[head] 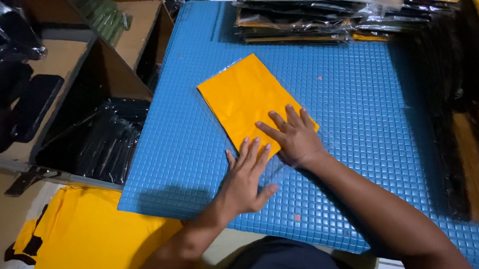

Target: The person places a folded yellow t-shirt into a clear plastic bag, smooths it flat, and sets the packaged item aside. They then unfold a second yellow t-shirt on the table, smooth out wrinkles, and begin folding it.

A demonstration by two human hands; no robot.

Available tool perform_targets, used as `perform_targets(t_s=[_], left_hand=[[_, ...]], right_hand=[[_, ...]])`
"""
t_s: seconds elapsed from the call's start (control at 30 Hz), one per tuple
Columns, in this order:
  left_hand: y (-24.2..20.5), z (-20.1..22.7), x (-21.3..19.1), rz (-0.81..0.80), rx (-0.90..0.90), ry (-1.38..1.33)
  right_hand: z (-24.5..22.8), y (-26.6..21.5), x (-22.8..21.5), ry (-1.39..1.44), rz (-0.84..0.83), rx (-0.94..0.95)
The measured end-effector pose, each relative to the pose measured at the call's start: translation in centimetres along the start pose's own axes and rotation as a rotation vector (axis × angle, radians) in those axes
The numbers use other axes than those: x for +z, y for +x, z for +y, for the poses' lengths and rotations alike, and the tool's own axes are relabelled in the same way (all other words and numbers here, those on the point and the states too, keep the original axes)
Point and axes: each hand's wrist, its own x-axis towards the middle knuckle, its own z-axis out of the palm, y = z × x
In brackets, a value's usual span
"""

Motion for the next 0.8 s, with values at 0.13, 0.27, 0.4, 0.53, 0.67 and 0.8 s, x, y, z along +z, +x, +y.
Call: perform_targets(t_s=[0.13,0.27,0.4,0.53,0.67,0.8], left_hand=[[3.8,-1.4,-3.2,-0.052,-0.237,-0.204],[10.1,-8.4,-3.2,-0.074,-0.314,0.104],[16.2,-14.3,-2.3,-0.207,-0.242,0.337],[17.9,-13.5,-2.2,-0.265,-0.274,0.363],[17.9,-11.5,-3.5,-0.298,-0.256,0.374],[17.5,-11.5,-3.4,-0.304,-0.223,0.316]], right_hand=[[0.6,0.1,0.7,0.051,-0.065,-0.024],[-1.1,0.5,-3.5,0.221,-0.122,0.053],[-1.2,0.2,-1.4,0.235,-0.026,0.045],[-0.2,1.0,-2.5,0.029,-0.189,-0.065],[-0.6,2.4,-5.0,0.082,-0.227,-0.053],[-0.5,2.9,-4.8,0.002,-0.13,-0.132]])
